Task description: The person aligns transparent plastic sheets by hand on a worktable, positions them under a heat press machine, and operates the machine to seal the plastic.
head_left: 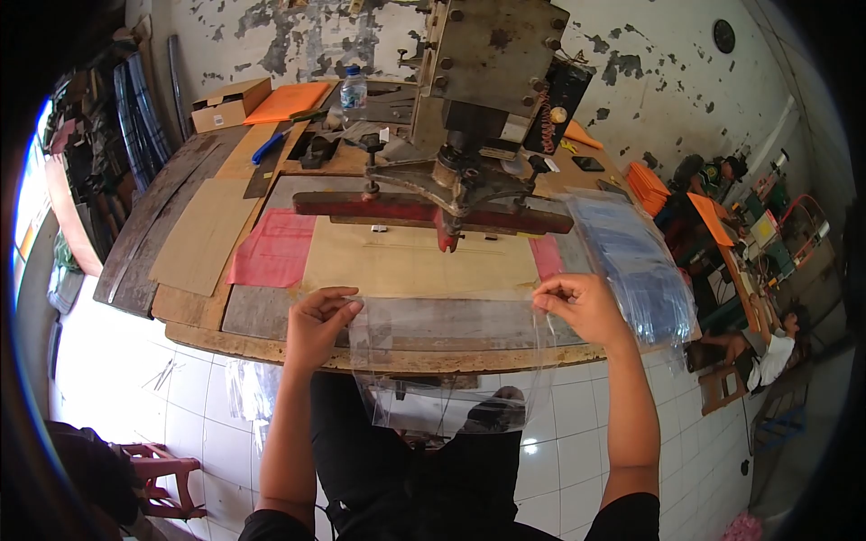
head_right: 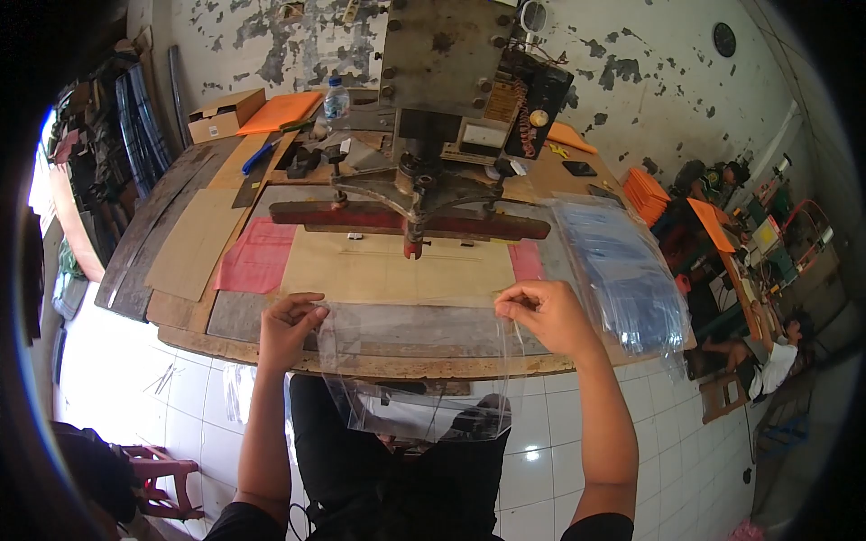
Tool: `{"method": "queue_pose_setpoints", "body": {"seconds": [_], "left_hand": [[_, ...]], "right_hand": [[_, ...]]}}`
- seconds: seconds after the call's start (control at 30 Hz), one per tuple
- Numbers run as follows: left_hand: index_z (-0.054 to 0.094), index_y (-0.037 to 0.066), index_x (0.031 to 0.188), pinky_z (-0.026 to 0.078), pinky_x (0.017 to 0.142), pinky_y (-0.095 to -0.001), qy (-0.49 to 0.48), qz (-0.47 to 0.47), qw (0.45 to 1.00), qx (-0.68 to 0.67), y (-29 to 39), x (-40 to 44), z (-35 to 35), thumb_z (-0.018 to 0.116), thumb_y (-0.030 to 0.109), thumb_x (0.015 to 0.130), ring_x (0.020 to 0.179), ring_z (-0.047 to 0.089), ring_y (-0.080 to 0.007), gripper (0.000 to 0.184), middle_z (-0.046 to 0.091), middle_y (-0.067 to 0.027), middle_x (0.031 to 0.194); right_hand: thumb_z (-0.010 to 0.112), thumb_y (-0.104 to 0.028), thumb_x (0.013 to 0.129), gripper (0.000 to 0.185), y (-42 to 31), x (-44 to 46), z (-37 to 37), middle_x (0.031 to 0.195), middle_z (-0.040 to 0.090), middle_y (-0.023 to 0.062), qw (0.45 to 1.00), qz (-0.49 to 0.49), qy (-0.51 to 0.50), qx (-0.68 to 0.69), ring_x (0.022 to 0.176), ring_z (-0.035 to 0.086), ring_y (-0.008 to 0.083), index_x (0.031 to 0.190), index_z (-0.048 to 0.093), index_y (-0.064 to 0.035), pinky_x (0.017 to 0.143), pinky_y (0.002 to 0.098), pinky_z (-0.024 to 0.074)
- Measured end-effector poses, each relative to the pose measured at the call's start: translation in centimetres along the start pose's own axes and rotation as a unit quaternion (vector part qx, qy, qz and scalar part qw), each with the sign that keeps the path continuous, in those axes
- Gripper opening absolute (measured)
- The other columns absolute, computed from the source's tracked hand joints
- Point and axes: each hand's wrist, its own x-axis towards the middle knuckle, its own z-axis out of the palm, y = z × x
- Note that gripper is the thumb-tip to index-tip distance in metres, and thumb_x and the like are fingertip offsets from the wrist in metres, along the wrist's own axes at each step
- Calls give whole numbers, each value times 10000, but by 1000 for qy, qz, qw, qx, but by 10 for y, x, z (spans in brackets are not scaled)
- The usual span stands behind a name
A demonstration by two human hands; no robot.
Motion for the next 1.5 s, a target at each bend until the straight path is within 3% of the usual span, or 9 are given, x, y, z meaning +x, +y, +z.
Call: {"method": "queue_pose_setpoints", "body": {"seconds": [0.13, 0.27, 0.67, 0.87, 1.1, 1.4, 1.5], "left_hand": [[727, -38, 1179, 556, 761, -245, 1, 3, 1000, -13, -1, 0, 0, 787, 35, 937, 847, 708, -94, 260, 784, -82, 936], [732, -35, 1184, 553, 764, -237, -6, 1, 1000, -10, -1, 0, -1, 789, 39, 939, 866, 711, -88, 262, 788, -81, 947], [722, -33, 1200, 547, 737, -223, -30, 4, 999, -12, -1, -1, -3, 781, 28, 945, 839, 707, -82, 268, 781, -75, 941], [714, -40, 1203, 547, 737, -207, -44, -3, 999, -19, 2, -2, -3, 776, 17, 947, 844, 712, -72, 269, 782, -72, 947], [726, -28, 1186, 526, 696, -197, -48, 7, 999, -6, 1, -2, -3, 792, 54, 942, 798, 708, -46, 266, 795, -61, 924], [744, -23, 1146, 510, 682, -194, -42, 16, 999, 24, -2, 0, -4, 839, 58, 900, 765, 677, -35, 276, 763, -27, 890], [749, -21, 1130, 514, 710, -203, -42, -10, 999, 24, 12, 0, -3, 839, 53, 897, 779, 669, -43, 260, 753, -27, 908]], "right_hand": [[739, -15, 964, 102, 4, -1, 2, 907, 772, 81, 998, -2, 22, 63, 833, 718, 111, 1011, 654, 16, 776, 262, 565], [758, -31, 959, 162, 4, 0, -2, 895, 763, 70, 1000, 0, -3, 8, 844, 720, 103, 990, 599, -13, 771, 258, 553], [748, -25, 961, 146, 27, 6, -2, 934, 747, 71, 996, 34, -38, 79, 914, 729, 128, 1069, 665, 26, 812, 269, 566], [721, -19, 977, 198, 31, 9, 3, 977, 768, 93, 996, 51, -53, 50, 918, 741, 145, 1160, 696, 53, 835, 290, 602], [716, -26, 982, 194, 40, 10, 5, 985, 778, 105, 996, 53, -67, 34, 919, 747, 149, 1155, 714, 62, 837, 294, 612], [710, -9, 970, 225, 35, 5, 9, 1000, 775, 80, 995, 29, -55, 81, 928, 730, 133, 1193, 735, 8, 840, 287, 599], [718, -7, 955, 255, 26, -1, 1, 1017, 769, 74, 999, 4, -52, 1, 922, 725, 136, 1208, 750, -16, 822, 284, 587]]}}
